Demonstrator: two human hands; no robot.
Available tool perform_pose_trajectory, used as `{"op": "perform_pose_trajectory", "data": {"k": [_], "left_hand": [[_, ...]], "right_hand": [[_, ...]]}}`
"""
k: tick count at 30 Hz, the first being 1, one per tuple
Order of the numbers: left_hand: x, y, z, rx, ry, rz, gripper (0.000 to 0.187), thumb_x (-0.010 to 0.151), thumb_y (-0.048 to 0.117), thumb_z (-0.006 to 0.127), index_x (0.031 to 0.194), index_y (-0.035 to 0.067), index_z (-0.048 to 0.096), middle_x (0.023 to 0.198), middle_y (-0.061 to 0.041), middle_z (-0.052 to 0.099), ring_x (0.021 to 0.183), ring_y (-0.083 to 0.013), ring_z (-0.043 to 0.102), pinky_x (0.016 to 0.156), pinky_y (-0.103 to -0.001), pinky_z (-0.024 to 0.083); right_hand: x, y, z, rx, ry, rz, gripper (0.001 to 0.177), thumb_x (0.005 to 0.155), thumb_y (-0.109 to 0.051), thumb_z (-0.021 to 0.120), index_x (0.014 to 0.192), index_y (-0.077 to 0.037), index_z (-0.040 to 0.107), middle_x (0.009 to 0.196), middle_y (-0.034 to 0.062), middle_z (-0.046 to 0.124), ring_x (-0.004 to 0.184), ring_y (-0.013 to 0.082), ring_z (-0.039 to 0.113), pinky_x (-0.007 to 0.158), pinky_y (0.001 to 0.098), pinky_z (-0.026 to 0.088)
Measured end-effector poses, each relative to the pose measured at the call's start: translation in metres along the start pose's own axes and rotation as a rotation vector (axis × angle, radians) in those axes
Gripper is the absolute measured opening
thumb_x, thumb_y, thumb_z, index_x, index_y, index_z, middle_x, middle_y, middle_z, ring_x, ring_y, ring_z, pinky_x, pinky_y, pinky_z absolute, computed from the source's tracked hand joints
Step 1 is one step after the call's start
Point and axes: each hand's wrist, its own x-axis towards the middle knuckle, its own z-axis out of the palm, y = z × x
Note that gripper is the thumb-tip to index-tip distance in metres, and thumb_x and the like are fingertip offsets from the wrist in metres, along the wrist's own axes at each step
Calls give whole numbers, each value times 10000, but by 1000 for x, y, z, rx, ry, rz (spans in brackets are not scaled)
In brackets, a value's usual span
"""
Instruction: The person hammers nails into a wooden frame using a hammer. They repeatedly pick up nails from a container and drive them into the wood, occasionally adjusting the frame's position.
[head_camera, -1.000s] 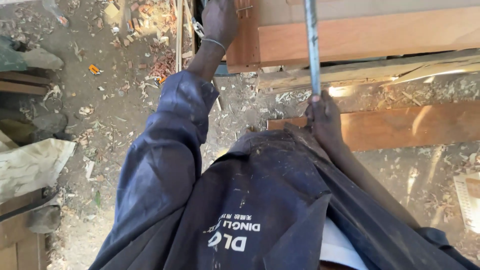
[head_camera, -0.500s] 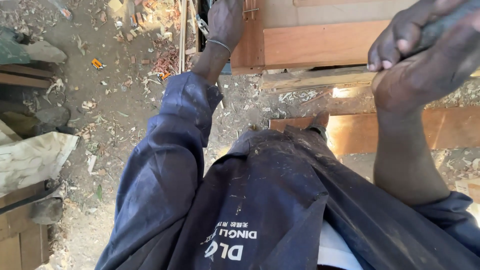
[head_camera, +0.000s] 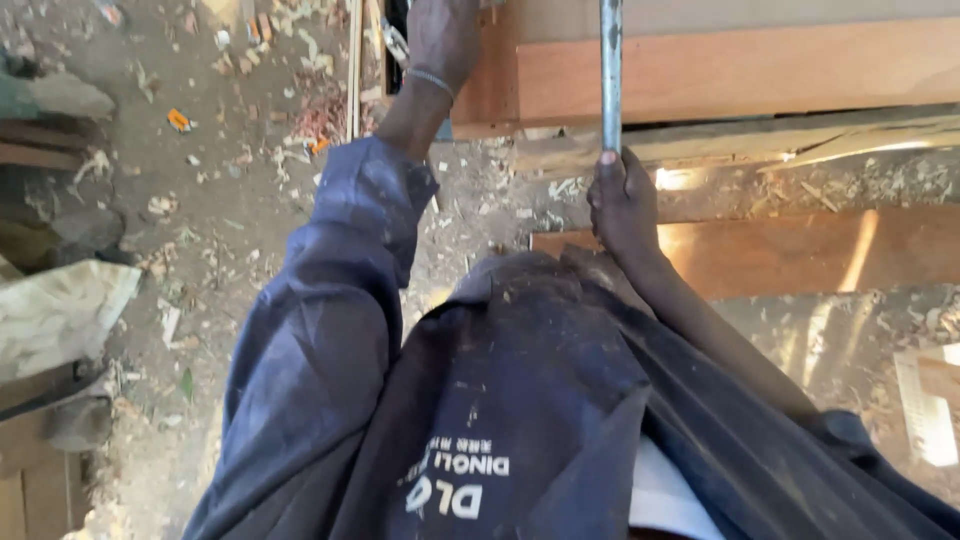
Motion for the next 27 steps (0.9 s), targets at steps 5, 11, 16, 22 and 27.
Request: {"op": "perform_pose_trajectory", "data": {"k": [5,11,16,22,27], "left_hand": [[-21,15,-8,159,-238,11,481,641,-152,513,1067,71,515,593,-144,516,469,-366,497,362,-487,359],[-27,6,1,152,-227,19,397,634,-112,548,983,76,525,623,-152,534,504,-389,515,382,-502,373],[-12,-10,11,155,-192,34,335,629,-81,575,920,80,533,645,-158,548,531,-405,529,396,-514,383],[-14,-14,16,148,-178,53,257,621,-41,610,836,85,544,675,-166,567,566,-427,547,416,-529,396],[-9,-13,17,136,-252,-88,339,745,-219,487,756,88,630,523,13,514,413,-126,440,353,-289,341]], "right_hand": [[13,-30,-25,160,45,-107,335,1146,-340,394,957,-106,543,558,29,464,362,142,466,332,239,395],[23,-123,-56,404,147,-574,504,1059,-590,525,999,-103,413,692,116,334,464,193,362,412,322,367],[44,-18,-23,140,81,-630,361,1120,-438,403,983,-104,410,685,29,339,512,146,338,438,310,310],[27,28,-9,-343,-105,185,393,1077,-468,408,922,-116,490,667,89,512,547,274,466,475,419,323],[24,23,-12,280,-195,501,395,1079,-485,406,870,-160,485,580,-24,392,390,111,310,301,297,276]]}}
